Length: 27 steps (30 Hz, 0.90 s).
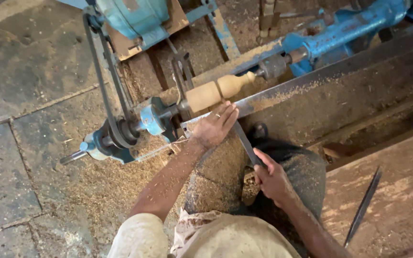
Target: The person shapes a cylindrical wooden blank mounted on a lathe using a chisel. They progressively refine the profile, forming a tapered neck and rounded shoulder while wood shavings accumulate on the floor.
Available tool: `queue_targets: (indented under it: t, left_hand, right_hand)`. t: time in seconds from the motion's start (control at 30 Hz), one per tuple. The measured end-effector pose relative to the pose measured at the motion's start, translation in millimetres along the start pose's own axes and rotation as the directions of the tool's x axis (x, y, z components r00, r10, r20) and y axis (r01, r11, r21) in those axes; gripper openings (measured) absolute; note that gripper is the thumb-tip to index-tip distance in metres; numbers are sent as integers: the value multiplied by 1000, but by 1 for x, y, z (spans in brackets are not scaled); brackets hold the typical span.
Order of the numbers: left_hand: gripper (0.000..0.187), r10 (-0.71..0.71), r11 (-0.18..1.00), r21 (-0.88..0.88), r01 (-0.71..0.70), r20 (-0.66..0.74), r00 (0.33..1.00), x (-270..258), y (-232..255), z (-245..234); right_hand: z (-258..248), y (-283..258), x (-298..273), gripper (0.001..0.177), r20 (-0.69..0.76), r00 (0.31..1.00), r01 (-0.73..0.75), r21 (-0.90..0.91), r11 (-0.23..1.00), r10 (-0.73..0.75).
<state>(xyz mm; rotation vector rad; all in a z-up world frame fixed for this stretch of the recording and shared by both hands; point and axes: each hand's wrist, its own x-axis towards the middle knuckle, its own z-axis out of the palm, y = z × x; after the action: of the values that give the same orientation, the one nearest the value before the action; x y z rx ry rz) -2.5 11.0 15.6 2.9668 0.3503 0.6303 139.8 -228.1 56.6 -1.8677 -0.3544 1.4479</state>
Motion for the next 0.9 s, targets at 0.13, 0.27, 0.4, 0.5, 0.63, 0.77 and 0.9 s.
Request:
queue_targets:
  t: [0.13, 0.27, 0.4, 0.5, 0.63, 0.77, 0.9]
  left_hand:
    - [56, 28, 999, 28, -28, -8, 1000, 7, 15, -21]
    - [64, 215, 956, 225, -190, -90, 973, 23, 67, -39]
    - [11, 64, 877, -476, 66, 252, 966, 51, 124, -33]
    - [11, -180, 648, -692, 320, 269, 946, 74, 151, -37]
    - [23, -333, 395, -750, 530, 421, 844, 62, 154, -58]
    - [36, -293, 628, -378, 680, 695, 657, 20, 106, -69]
    - [62, -21, 992, 123, 0, 170, 985, 9, 39, -41]
  right_hand:
    - [4, -1, -13, 59, 13, 989, 148, -36, 988, -148]
    - [-25, -40, -50, 57, 0, 709, 556, -615, 559, -705]
    - [-66, -81, -101, 61, 150, 835, 97, -987, -126, -530]
    - [-59, -81, -104, 44, 188, 113, 162, -972, -169, -976]
    - [-24, -20, -64, 24, -362, 807, 252, -502, 827, -466]
    - [1, 46, -27, 28, -75, 860, 483, -196, 853, -504]
    - [23, 58, -2, 31, 72, 994, 66, 210, 975, -83]
